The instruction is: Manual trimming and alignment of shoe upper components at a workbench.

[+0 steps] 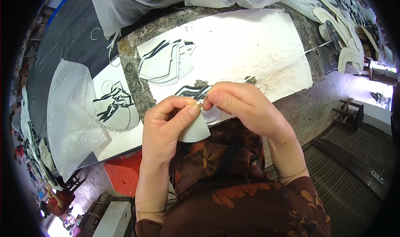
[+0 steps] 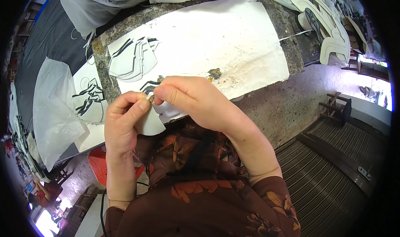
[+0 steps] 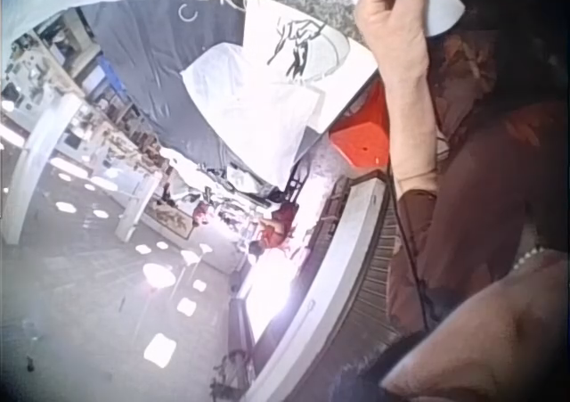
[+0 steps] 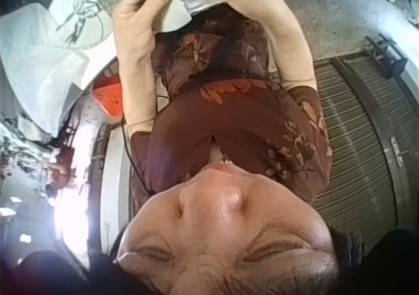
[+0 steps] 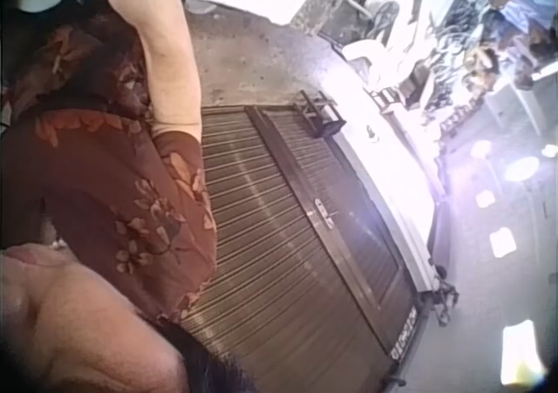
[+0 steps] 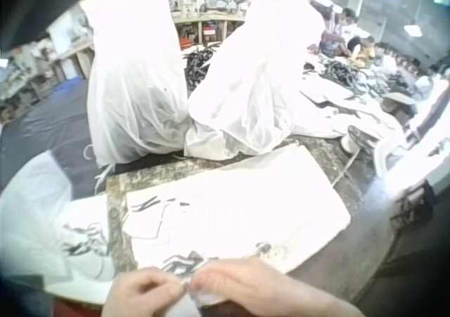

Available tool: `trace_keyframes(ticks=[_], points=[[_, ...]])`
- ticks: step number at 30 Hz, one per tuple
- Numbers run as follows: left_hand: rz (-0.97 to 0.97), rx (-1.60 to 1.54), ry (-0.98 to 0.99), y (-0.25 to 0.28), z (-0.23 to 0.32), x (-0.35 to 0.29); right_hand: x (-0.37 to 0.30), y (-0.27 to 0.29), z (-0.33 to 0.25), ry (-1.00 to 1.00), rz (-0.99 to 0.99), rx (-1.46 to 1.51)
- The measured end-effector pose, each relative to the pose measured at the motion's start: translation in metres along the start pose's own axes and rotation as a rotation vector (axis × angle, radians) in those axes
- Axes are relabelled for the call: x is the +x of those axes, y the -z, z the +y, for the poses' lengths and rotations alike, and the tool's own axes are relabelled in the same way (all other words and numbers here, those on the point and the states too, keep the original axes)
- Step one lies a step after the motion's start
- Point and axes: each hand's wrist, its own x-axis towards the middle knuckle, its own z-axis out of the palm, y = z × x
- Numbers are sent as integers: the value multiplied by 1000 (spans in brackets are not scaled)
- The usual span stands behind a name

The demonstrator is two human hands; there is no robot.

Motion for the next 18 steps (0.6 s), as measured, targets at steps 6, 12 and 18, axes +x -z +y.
trace_keyframes(ticks=[6,12,18], points=[[71,455,-76,35,36,31,-4,13,-5,-72,167,169],[399,1027,-729,29,47,72,-9,14,13,-26,189,-187],[-270,388,-88,7,39,29,-19,6,18,274,-54,-511]])
